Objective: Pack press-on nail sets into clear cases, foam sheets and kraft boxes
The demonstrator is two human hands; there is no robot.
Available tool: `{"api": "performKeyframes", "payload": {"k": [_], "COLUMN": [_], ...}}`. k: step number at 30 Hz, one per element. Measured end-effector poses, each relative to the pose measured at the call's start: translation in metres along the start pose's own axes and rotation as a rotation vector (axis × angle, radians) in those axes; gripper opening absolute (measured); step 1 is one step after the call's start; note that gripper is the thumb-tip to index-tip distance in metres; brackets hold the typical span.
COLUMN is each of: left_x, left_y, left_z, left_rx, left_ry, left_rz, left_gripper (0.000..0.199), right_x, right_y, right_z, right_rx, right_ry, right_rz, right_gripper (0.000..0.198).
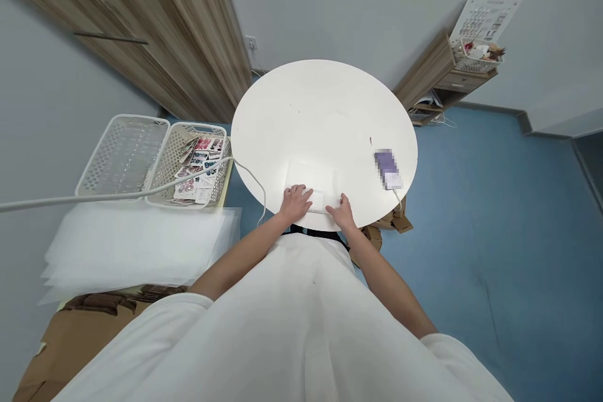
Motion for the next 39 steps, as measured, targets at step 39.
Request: {"api": "performKeyframes", "payload": {"k": [39], "left_x": [0.03], "left_y": [-0.004], "left_z": [0.022], "left_rx": [0.01], "left_ry": [0.237], "left_rz": [-0.066], "left_gripper": [0.039], "right_x": [0.016], "right_y": [0.03], "right_z": [-0.049], "right_rx": [0.443], "right_ry": [-0.372], "right_rz": [-0.141], "right_gripper": [0.048]}}
Point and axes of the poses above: each hand's wrist, its own x-axis away from the middle knuckle, its own y-axis out of the palm, z = x × y, the point moved 7 cm from there along -x, towards the middle knuckle, and after that the axes turned 13 degrees about y, right-handed, at the moved point
